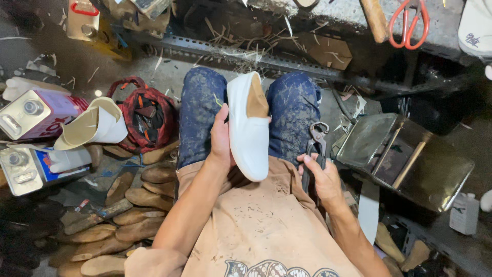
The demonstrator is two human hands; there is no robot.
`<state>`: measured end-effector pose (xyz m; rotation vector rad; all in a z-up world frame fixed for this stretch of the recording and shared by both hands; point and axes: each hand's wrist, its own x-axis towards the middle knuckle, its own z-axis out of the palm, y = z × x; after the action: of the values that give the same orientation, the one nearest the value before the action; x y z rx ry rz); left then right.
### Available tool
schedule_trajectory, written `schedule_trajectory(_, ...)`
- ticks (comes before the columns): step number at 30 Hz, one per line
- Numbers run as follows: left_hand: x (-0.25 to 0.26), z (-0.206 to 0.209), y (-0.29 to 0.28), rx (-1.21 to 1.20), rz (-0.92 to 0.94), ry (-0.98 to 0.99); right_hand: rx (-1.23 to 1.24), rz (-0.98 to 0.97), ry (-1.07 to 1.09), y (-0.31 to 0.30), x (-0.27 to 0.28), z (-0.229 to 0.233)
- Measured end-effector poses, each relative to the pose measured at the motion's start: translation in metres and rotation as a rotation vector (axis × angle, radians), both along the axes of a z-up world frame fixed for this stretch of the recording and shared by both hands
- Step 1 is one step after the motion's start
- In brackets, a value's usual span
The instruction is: The person uses a hammer and pliers to shape and adjust the sole of a white shoe held on their lap. They repeatedly strike the shoe's edge and use pliers to pull or bend parts of the sole, then compare it with another shoe.
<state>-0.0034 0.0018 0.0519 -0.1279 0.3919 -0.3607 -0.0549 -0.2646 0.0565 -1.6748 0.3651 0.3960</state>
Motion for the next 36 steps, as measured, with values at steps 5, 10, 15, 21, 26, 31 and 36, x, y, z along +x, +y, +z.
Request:
schedule_trajectory(5, -0.016, 0.093, 0.015, 2.029, -0.562, -0.399, -0.317, 0.246, -0.102, 0.012, 0.042, 0.06)
schedule_trajectory(10, -0.015, 0.049, 0.006, 2.319, -0.333, -0.42, -0.37, 0.278, -0.28, 0.062, 0.09, 0.062)
schedule_trajectory(15, -0.008, 0.046, 0.006, 2.276, -0.135, -0.295, -0.423, 0.324, -0.267, 0.087, 0.113, 0.055)
schedule_trajectory(21, -0.011, 0.015, 0.003, 2.342, 0.006, -0.323, -0.359, 0.282, -0.292, 0.082, 0.11, 0.049)
schedule_trajectory(26, -0.004, 0.036, 0.008, 2.265, -0.055, -0.327, -0.232, 0.163, -0.213, 0.075, 0.112, 0.039)
schedule_trajectory(31, 0.022, 0.061, 0.009, 2.066, -0.059, -0.342, -0.186, 0.129, -0.225, 0.072, 0.097, 0.059)
schedule_trajectory(36, 0.033, 0.057, 0.016, 2.152, 0.126, -0.437, -0.256, 0.185, -0.302, 0.067, 0.074, 0.071)
